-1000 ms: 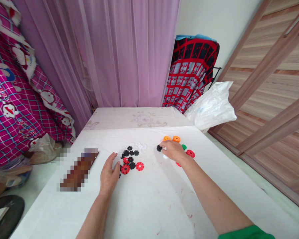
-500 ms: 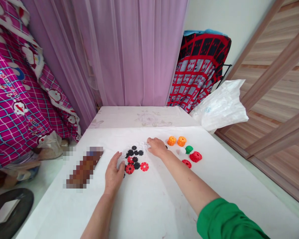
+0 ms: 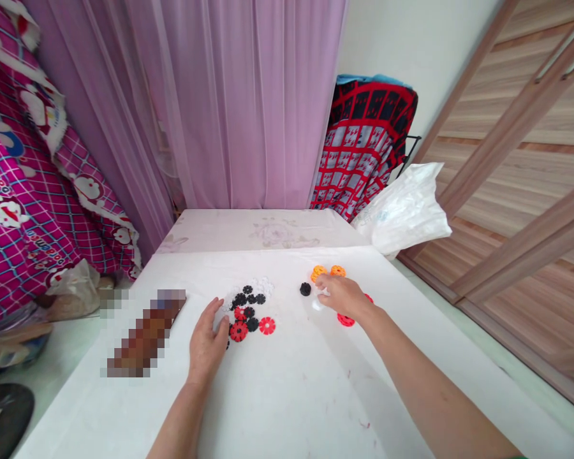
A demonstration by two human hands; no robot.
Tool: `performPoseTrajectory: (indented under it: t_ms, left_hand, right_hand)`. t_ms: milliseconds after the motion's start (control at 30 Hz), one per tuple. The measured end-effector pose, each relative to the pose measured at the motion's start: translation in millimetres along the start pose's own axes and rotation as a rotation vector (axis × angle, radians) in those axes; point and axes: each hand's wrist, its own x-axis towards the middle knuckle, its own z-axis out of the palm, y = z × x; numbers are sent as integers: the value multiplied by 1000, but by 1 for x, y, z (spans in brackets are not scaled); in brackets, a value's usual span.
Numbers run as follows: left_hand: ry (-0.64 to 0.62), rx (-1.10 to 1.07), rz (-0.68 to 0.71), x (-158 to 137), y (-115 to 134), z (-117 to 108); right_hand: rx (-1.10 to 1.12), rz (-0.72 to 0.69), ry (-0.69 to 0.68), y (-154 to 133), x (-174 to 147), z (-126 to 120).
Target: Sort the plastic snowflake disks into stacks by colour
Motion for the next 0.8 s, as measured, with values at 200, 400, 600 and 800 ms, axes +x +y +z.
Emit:
performPoseTrajectory:
  t_ms: [200, 400, 600, 800]
  left_hand:
    - [-9, 20, 15, 1, -1, -1]
    - [-14, 28, 7, 1, -2, -1]
    - [-1, 27, 18, 1, -1, -1]
    - [0, 18, 5, 1, 1, -2]
  right_hand:
    - [-60, 3, -2, 2, -10, 14]
    - [-60, 4, -23, 3, -12, 16]
    - [-95, -113, -70, 7, -15, 16]
    - [-177, -143, -122, 6, -5, 18]
